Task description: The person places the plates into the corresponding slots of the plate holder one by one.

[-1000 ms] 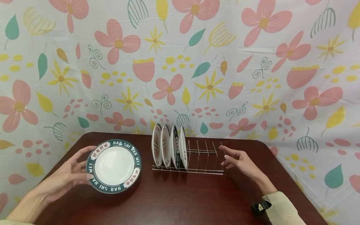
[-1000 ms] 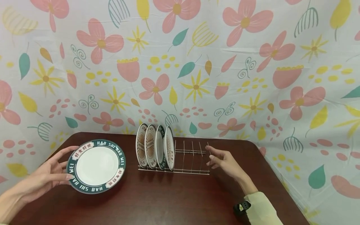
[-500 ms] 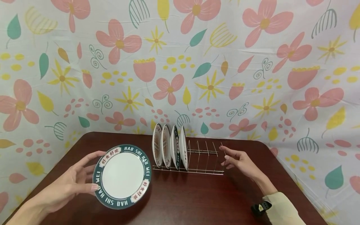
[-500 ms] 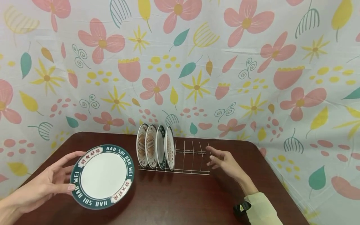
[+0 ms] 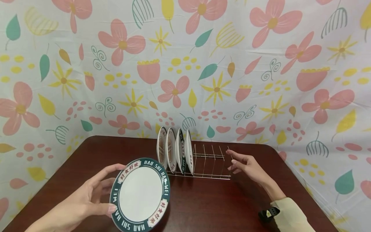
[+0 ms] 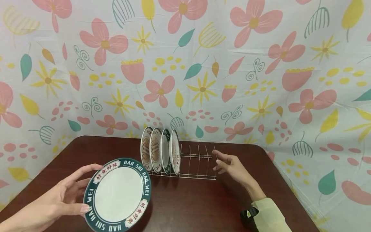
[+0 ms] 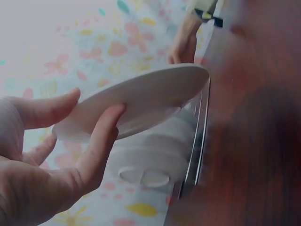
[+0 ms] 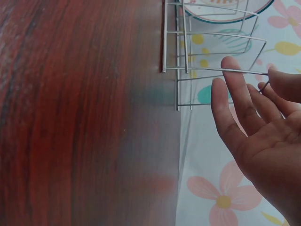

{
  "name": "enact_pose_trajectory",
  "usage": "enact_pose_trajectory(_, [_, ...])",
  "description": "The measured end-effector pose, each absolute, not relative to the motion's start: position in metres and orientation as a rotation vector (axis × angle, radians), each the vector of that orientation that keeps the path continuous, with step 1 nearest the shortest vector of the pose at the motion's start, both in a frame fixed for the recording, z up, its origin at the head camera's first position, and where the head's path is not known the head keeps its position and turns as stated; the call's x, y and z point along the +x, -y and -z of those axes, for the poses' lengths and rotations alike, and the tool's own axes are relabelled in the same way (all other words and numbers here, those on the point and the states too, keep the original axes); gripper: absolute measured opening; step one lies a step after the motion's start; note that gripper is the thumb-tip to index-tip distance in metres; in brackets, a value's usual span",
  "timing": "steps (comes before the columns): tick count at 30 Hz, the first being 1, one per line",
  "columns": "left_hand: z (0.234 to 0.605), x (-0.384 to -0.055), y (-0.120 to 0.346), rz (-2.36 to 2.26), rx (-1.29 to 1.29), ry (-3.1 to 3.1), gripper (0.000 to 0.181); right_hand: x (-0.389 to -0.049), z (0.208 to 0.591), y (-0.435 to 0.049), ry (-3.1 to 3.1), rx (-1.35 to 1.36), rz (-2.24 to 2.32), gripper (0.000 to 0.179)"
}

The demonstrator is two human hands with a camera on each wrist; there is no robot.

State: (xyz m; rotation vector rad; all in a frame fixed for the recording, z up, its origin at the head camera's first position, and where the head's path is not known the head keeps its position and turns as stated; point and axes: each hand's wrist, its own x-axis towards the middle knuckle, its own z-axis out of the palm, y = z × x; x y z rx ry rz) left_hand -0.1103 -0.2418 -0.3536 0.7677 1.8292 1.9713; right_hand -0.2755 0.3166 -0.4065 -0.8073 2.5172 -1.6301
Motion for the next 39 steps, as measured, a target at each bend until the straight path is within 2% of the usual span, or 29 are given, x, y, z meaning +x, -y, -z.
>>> enact_pose_trajectory(11, [0.349,-0.100,0.187,-2.023,0.852,-1.716,0.087,-0.277,0.408,-0.318,-2.513,-0.807,1.620,0.050])
enact_pose_trajectory(22, [0.334,-0.103,0.143,-2.056,0.929,-1.964,0.082,-0.278,0.409,-0.318,-2.520,-0.809,1.617,0.050])
enact_pose_trajectory(39, [0.332,-0.126,0.089,-2.129,0.739,-2.139,0.090,-0.278,0.410,-0.318,-2.514,-0.820,1.642,0.050])
